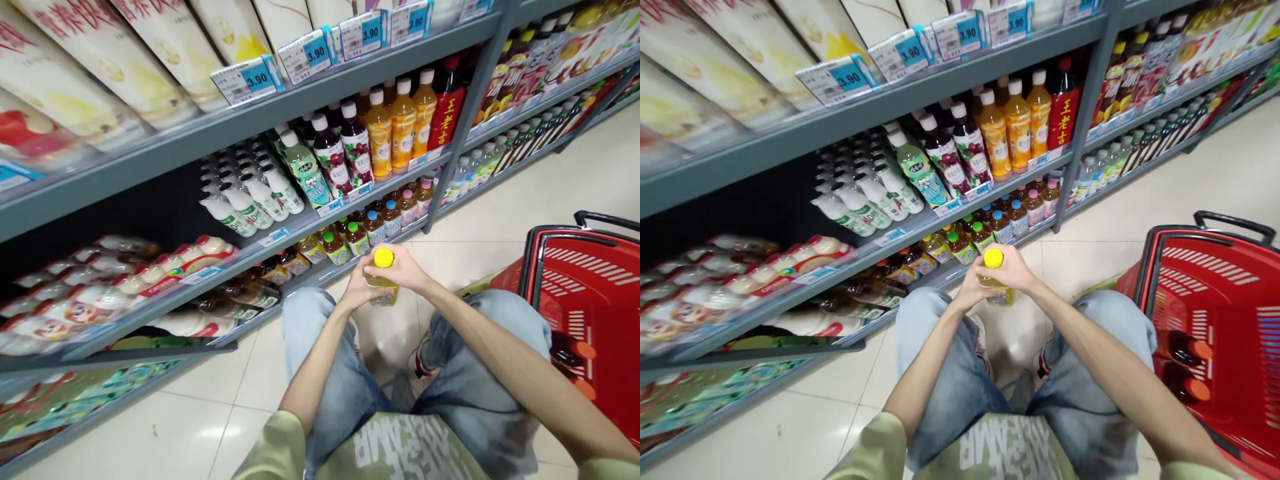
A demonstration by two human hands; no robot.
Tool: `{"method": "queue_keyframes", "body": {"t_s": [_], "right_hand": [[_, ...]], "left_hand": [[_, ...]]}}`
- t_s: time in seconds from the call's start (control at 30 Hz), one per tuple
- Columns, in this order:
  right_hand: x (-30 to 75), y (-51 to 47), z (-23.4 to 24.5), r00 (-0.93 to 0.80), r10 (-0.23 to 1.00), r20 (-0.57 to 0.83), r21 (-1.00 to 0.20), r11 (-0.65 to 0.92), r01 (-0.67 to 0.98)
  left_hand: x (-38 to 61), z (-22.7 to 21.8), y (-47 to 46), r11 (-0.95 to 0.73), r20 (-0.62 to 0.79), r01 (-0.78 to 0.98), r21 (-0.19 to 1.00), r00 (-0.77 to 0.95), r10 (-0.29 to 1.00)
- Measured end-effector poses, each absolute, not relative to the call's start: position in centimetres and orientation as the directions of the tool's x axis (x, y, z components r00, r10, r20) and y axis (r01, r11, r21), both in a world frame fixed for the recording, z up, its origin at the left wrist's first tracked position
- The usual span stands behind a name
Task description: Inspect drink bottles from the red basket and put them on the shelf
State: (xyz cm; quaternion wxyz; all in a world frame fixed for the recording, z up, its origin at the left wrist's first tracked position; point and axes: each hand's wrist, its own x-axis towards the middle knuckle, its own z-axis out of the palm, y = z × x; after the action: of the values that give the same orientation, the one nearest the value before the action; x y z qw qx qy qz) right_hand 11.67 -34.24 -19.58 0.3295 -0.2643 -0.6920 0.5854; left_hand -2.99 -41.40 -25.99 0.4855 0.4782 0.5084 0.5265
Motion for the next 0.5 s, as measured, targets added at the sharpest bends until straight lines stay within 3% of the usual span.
{"method": "queue_keyframes", "body": {"t_s": [0.1,0.23,0.37,0.5], "right_hand": [[10.0,-34.3,-20.1,-0.692,0.690,0.211,-0.956,0.294,0.001],[7.2,-34.9,-21.2,-0.728,0.658,0.195,-0.883,0.441,0.162],[4.4,-35.8,-22.9,-0.782,0.611,0.124,-0.871,0.445,0.210],[2.8,-36.5,-24.4,-0.807,0.589,0.047,-0.863,0.431,0.264]], "left_hand": [[-4.5,-25.9,-41.5,-0.073,0.103,0.191,0.979,-0.150,0.983],[-6.5,-25.6,-42.5,0.034,0.078,0.376,0.926,-0.279,0.957],[-8.3,-26.7,-44.3,0.170,-0.003,0.424,0.890,-0.367,0.930],[-10.4,-29.7,-46.4,0.292,-0.091,0.345,0.892,-0.497,0.863]]}}
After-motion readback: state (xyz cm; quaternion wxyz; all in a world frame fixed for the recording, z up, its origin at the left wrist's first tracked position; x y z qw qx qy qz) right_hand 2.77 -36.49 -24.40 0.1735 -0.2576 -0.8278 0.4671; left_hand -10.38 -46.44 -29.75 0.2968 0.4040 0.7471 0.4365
